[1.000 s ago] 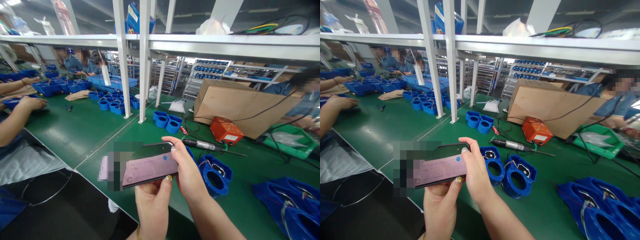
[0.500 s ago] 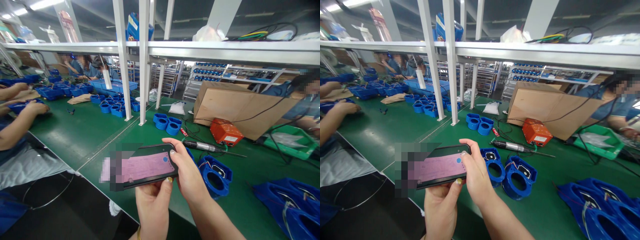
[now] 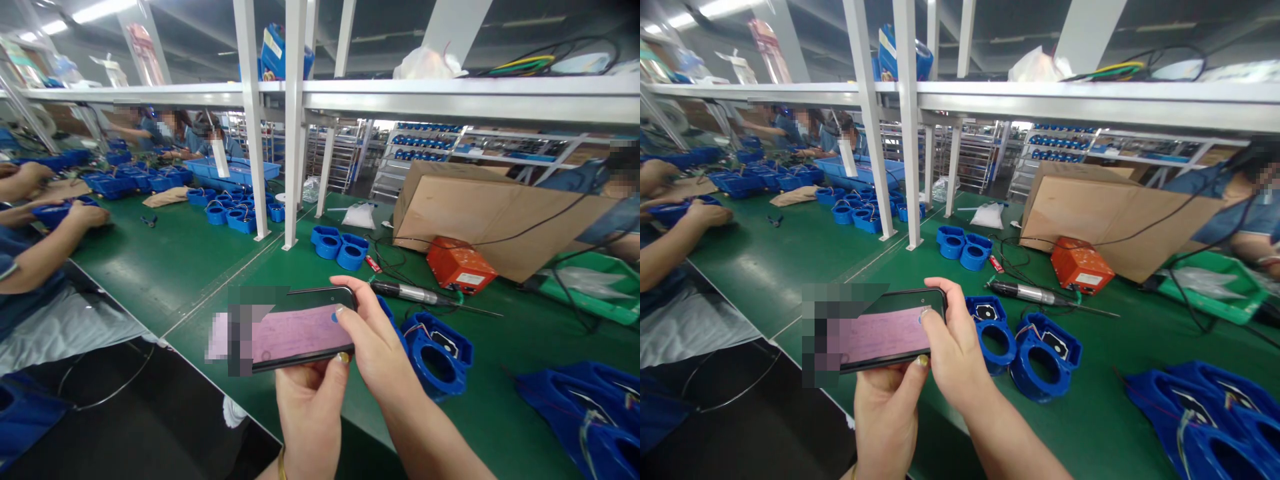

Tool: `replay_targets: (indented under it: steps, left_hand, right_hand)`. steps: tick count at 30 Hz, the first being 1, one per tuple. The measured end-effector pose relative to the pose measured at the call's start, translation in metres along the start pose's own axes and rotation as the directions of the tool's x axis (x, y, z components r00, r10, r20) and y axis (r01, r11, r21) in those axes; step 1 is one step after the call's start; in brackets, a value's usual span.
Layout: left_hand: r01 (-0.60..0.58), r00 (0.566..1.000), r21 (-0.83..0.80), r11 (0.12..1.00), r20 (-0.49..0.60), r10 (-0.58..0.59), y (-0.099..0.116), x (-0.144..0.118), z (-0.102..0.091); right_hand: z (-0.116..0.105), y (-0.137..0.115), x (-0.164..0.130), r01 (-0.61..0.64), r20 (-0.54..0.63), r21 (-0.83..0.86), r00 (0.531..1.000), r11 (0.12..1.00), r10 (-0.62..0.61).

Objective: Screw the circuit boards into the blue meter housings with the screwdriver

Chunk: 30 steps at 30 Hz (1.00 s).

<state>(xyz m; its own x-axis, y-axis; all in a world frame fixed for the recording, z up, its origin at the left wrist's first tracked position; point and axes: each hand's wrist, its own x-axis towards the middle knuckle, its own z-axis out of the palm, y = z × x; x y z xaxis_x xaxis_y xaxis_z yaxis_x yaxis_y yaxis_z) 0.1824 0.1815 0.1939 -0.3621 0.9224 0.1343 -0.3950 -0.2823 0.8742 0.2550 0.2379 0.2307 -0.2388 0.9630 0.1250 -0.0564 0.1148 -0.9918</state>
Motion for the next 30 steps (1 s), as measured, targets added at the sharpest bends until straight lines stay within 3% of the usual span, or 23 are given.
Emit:
replay_targets:
  steps: [30]
  left_hand:
    - [-0.057,0.998,-0.036,0.998,0.009,0.058,-0.0011,0.0022,-0.0003]
  right_hand:
    - [-0.0001,0.0026,-0.0017,0.037,0.006,-0.011,0.999,0.999,-0.036]
